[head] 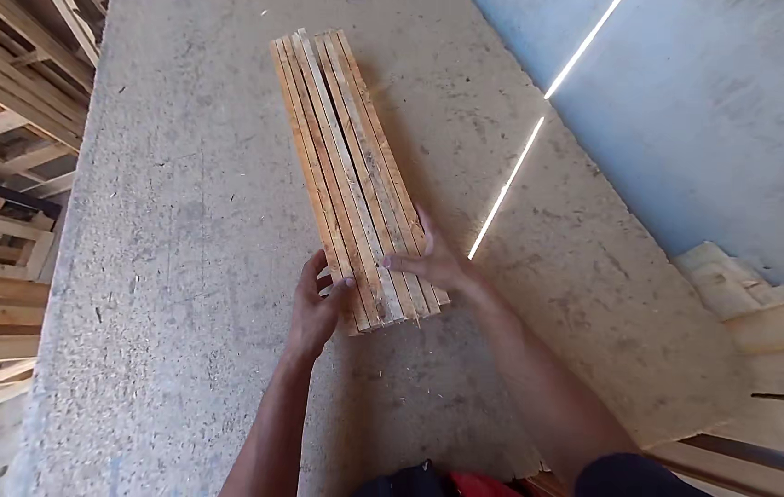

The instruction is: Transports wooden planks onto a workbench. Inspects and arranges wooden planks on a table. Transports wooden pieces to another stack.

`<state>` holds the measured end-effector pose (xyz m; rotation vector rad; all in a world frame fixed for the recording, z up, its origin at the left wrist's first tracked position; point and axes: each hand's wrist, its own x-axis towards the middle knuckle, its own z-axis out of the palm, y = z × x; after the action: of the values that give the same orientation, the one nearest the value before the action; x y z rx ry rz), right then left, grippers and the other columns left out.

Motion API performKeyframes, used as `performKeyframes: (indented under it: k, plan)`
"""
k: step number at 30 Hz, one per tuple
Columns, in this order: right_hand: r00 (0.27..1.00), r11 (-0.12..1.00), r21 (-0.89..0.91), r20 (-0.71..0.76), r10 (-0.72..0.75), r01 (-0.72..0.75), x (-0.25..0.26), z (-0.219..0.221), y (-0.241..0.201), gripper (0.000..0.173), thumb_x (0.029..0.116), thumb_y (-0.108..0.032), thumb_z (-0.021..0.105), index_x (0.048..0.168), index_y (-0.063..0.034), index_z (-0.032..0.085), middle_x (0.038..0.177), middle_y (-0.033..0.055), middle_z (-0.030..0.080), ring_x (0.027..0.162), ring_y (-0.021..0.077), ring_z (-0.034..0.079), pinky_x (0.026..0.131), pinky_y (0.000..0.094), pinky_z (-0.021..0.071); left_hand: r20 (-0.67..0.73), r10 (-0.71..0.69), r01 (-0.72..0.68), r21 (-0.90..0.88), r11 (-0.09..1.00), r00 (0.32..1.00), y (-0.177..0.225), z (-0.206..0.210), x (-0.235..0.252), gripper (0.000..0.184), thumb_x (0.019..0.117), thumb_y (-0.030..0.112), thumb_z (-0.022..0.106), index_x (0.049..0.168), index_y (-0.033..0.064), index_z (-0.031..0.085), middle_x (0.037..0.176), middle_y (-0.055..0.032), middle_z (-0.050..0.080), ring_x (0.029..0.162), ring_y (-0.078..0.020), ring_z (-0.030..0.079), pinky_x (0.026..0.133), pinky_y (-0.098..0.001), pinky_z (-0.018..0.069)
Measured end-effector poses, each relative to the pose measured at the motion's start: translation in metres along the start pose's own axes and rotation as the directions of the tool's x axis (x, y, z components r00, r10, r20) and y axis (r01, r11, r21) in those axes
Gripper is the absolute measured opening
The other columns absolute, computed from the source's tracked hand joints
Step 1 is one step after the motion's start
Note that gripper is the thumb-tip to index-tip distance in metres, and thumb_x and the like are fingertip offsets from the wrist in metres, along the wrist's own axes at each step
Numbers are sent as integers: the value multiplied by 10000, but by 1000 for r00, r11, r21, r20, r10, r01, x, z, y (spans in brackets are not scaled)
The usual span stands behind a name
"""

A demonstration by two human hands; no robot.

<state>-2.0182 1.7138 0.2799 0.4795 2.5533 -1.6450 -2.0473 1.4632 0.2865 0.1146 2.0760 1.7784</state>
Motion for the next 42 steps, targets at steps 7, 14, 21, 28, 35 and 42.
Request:
performKeyframes:
  k: [7,14,21,28,35,42]
  plan:
    - [1000,999,43,7,-1,1,0,-1,-1,1391,632,-614,909,1666,-182,84,1638,112,366,1471,240,420,1176,515,406,-48,4,0,82,997,999,7,5,0,792,929,96,589,1621,231,228,1475,-116,540,1091,-260,693,845,-475,612]
    - [1000,999,32,-1,-8,8,1,-1,0,1372,643,-615,903,1667,-197,91,1650,100,348,1489,240,393,1186,527,390,-109,124,-72,388,919,986,-1,25,3,986,857,584,749,1629,278,219,1587,-111,411,1365,-284,524,1059,-579,492]
    - [1000,999,51,1,-8,8,1,-1,-1,1372,631,-596,915,1665,-198,106,1639,97,365,1483,225,402,1184,506,398,-103,94,-60,299,953,990,3,24,4,982,843,432,824,1618,291,238,1573,-108,417,1276,-265,593,992,-525,551]
    - [1000,997,80,0,-14,14,1,0,-1,1357,631,-556,931,1662,-204,121,1642,88,362,1479,220,406,1179,502,405,-101,89,-63,231,971,991,4,24,3,977,841,361,844,1613,292,250,1541,-98,461,1185,-248,649,928,-491,591]
    - [1000,994,110,4,-12,12,1,1,1,1354,629,-548,934,1660,-213,123,1627,84,384,1462,210,429,1169,491,423,-141,111,-96,106,990,984,-7,19,1,976,797,322,882,1602,312,329,1550,-61,458,1142,-237,664,857,-437,623]
    - [1000,995,104,-5,-2,3,0,0,-2,1343,634,-540,933,1660,-213,131,1639,103,358,1479,237,404,1176,519,408,-128,87,-83,39,996,988,-7,18,1,1005,819,282,860,1624,318,260,1542,-85,463,1129,-246,674,859,-453,624]
